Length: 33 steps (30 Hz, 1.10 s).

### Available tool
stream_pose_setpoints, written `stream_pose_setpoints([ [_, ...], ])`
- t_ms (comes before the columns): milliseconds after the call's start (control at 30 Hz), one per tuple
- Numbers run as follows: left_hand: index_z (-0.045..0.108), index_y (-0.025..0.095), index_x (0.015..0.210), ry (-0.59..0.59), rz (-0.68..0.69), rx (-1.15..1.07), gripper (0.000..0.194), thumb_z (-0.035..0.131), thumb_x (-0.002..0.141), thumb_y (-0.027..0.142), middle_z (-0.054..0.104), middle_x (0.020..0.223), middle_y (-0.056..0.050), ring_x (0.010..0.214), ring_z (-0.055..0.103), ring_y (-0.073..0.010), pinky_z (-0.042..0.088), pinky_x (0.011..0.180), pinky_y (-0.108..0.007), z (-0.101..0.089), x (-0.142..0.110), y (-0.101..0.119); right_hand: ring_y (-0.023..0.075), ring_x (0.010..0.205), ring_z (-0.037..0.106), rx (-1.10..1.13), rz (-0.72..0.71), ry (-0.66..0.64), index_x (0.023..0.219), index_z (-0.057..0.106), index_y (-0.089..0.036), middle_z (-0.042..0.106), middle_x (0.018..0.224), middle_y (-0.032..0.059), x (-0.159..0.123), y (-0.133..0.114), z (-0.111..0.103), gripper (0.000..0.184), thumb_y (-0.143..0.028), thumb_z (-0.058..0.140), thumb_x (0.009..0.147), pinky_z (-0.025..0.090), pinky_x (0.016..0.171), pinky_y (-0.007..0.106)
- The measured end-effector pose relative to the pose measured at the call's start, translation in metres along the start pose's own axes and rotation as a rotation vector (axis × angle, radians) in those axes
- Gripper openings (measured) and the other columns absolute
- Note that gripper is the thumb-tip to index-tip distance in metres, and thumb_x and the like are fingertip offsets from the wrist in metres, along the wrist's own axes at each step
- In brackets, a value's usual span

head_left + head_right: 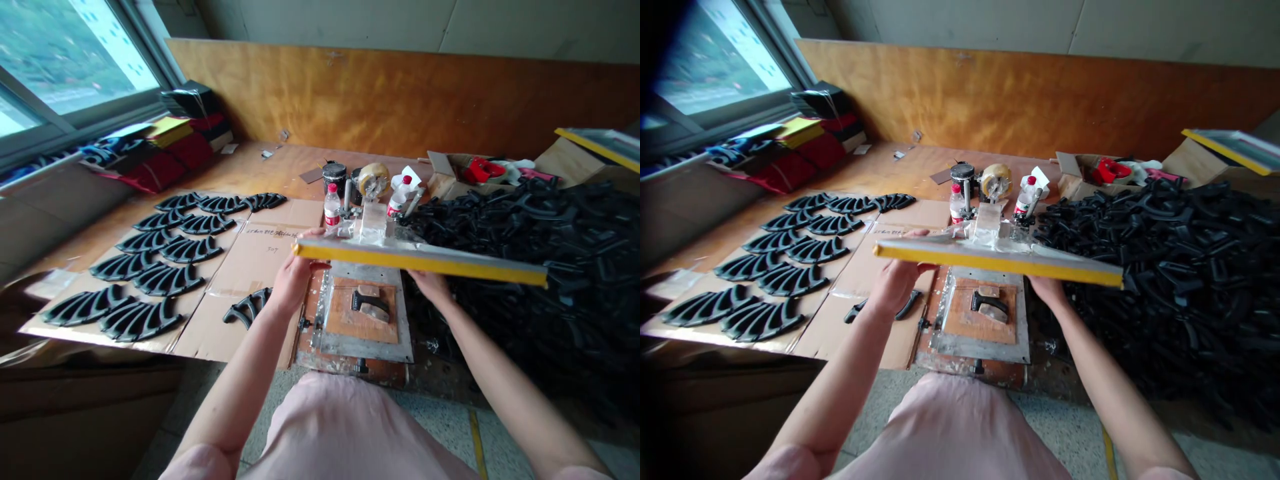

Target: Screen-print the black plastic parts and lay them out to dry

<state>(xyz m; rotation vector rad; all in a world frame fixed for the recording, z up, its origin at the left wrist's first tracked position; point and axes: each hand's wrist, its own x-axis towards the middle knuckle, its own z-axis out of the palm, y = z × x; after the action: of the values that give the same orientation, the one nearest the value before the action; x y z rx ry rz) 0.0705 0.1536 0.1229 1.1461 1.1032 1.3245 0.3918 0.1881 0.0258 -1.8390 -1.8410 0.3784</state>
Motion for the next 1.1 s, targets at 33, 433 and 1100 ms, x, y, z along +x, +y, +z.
stream_pose_setpoints([
  [33, 0.058, 0.021, 0.116, -0.029, 0.008, -0.059, 0.052, 0.041, 0.09, 0.063, 0.068, 0.106, -0.008, 0.097, 0.065, -0.0195, 0.055, 0.079, -0.032, 0.005, 0.009, 0.005, 0.0148, 0.072, 0.063, -0.027, -0.054, -0.064, 0.086, 0.07, -0.014, 0.071, 0.083, 0.0056, -0.014, -0.002, 0.015, 0.039, -0.05, 0.057, 0.088, 0.053, 0.067, 0.026],
  [433, 0.057, 0.019, 0.128, -0.292, -0.904, -0.258, 0.063, 0.057, 0.083, 0.063, 0.051, 0.144, -0.017, 0.12, 0.059, -0.03, 0.053, 0.085, -0.037, 0.049, -0.115, -0.105, 0.0236, 0.093, 0.057, -0.315, -0.195, -0.228, 0.093, 0.06, -0.018, 0.064, 0.093, 0.0098, -0.085, -0.068, 0.076, 0.015, -0.024, 0.047, 0.097, 0.043, 0.082, 0.033],
  [1100, 0.065, 0.018, 0.098, 0.312, -0.688, -0.443, 0.037, 0.07, 0.076, 0.046, 0.053, 0.072, 0.002, 0.064, 0.053, -0.0114, 0.05, 0.056, -0.023, 0.043, -0.103, -0.121, 0.0216, 0.102, 0.062, 0.172, -0.562, -0.136, 0.116, 0.058, -0.025, 0.064, 0.108, 0.0066, -0.095, -0.069, 0.03, 0.022, -0.026, 0.05, 0.095, 0.051, 0.089, 0.035],
])
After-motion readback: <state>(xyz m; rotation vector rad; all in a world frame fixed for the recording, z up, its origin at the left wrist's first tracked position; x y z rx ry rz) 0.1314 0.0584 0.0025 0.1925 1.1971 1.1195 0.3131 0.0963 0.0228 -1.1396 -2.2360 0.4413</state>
